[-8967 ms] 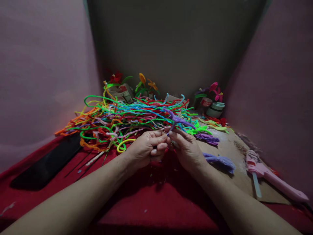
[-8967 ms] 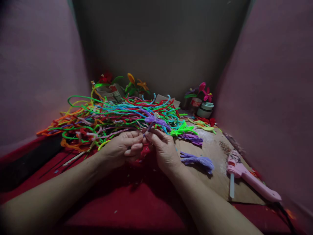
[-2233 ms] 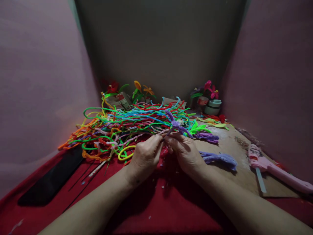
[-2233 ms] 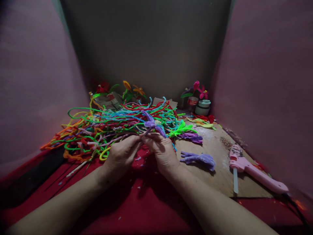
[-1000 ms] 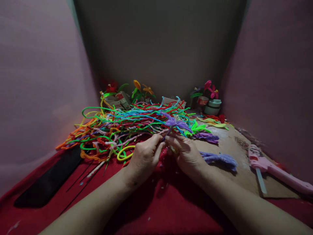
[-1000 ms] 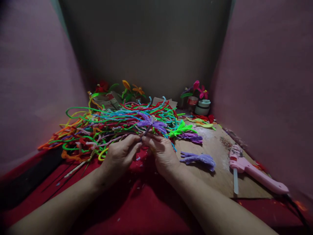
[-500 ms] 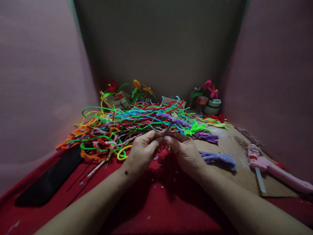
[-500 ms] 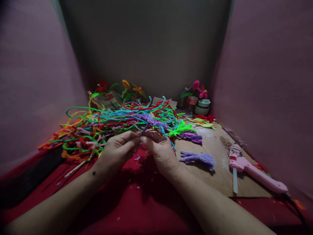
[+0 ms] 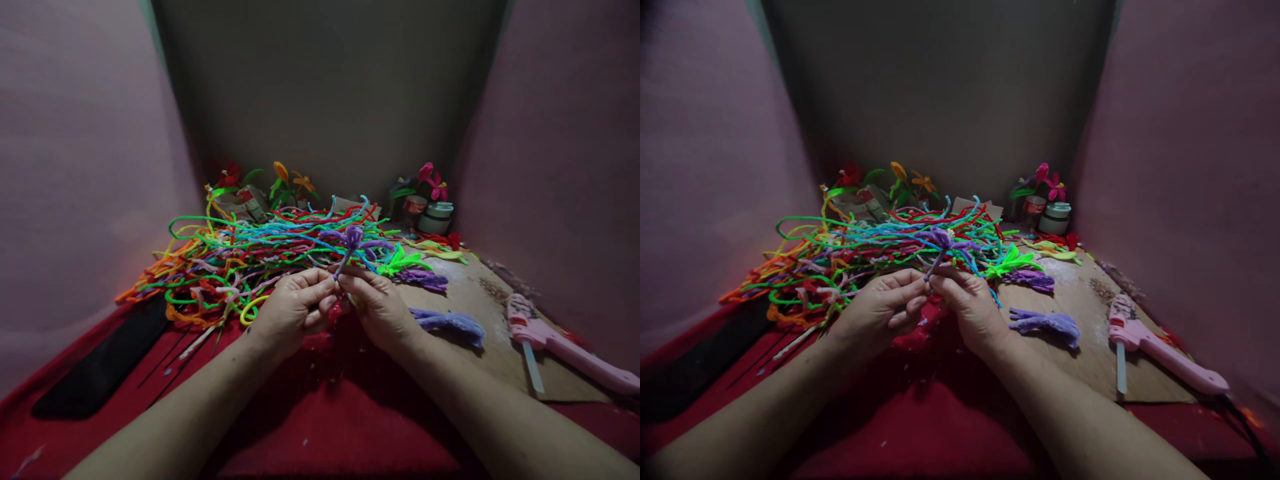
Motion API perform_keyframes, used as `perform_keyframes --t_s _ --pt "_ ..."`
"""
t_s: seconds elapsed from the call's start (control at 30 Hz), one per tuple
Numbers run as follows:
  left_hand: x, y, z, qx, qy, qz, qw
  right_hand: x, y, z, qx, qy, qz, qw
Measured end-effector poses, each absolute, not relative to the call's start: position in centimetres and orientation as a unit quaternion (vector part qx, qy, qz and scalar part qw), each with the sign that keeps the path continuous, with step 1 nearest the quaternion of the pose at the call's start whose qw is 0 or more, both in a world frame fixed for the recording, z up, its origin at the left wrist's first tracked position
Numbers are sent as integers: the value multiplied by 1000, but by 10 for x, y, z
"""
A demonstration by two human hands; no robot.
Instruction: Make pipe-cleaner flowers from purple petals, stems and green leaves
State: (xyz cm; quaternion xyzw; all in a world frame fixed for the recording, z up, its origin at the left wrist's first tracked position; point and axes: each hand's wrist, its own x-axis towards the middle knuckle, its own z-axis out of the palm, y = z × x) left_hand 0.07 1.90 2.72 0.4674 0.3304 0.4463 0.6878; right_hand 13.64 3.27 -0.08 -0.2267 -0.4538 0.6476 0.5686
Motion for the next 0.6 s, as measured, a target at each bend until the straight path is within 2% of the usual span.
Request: perform_keyframes --t_s 0.23,0.6 --pt "-2 22 24 443 285 413 743 137 33 0 -222 -455 658 557" --pt "-3 25 23 448 276 378 762 139 34 -1 -213 -388 707 551"
